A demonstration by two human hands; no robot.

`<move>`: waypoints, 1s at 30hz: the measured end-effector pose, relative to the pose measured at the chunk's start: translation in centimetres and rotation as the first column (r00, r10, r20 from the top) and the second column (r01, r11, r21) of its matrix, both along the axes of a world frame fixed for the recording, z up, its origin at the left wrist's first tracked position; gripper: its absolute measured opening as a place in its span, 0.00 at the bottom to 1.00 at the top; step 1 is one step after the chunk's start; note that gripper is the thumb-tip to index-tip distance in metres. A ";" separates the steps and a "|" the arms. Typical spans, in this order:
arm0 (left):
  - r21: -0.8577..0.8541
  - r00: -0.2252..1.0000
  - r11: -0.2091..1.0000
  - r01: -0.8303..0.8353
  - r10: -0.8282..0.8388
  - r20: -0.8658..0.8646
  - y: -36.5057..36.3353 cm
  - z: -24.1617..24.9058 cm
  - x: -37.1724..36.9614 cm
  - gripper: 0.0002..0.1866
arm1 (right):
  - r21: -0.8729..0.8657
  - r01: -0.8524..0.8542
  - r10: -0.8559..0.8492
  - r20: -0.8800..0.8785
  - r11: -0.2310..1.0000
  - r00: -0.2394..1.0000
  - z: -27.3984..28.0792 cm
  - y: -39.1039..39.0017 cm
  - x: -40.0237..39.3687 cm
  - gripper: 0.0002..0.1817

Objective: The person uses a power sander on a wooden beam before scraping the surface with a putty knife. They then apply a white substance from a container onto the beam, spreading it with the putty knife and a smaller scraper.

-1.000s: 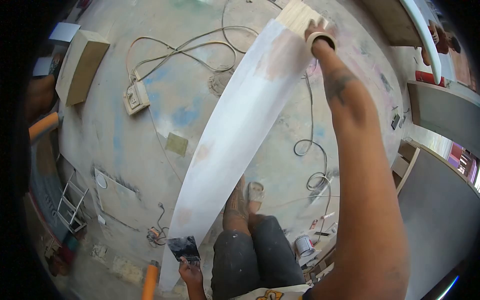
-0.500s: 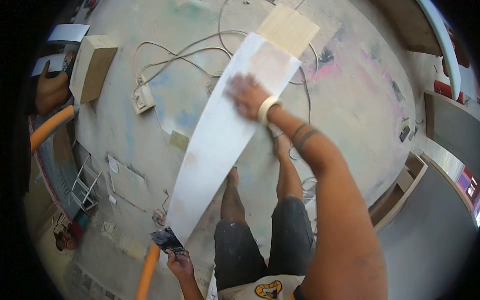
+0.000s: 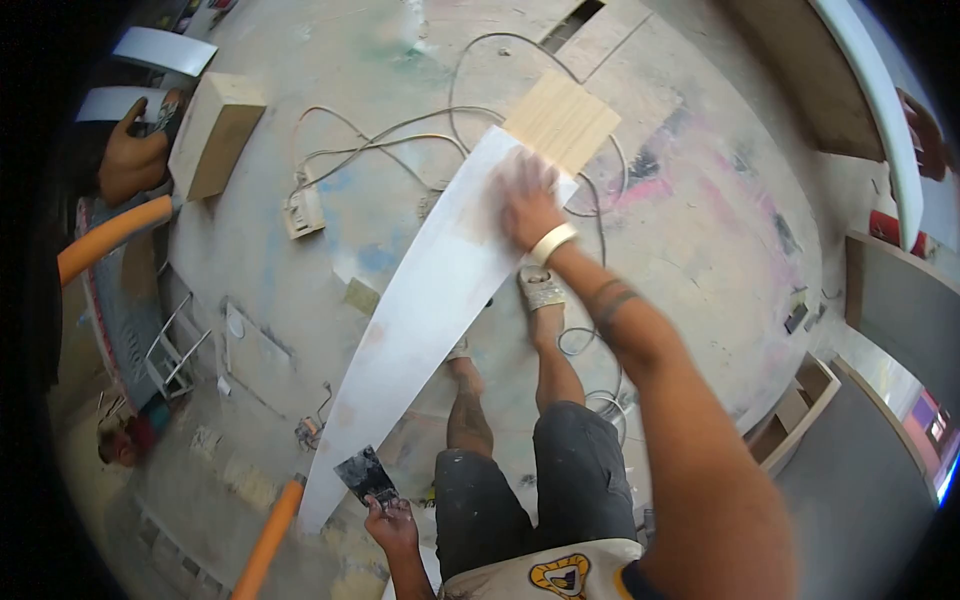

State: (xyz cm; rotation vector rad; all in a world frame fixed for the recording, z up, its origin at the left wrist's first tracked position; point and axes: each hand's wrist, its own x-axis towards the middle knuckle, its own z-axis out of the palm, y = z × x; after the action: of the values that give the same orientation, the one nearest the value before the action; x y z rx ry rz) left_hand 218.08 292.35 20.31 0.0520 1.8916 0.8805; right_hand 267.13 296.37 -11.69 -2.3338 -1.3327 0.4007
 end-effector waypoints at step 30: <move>-0.171 0.836 0.865 -0.472 0.500 0.224 -15.5 -3.2 -5.4 0.17 | -0.194 -0.170 0.216 0.250 0.966 0.944 -4.2 0.9 -19.0 0.35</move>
State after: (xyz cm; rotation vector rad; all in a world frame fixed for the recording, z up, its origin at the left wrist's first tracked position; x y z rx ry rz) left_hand 212.67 276.82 17.14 -0.6153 1.7189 1.0596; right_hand 248.13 297.25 -15.90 -2.4731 -1.7284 0.2712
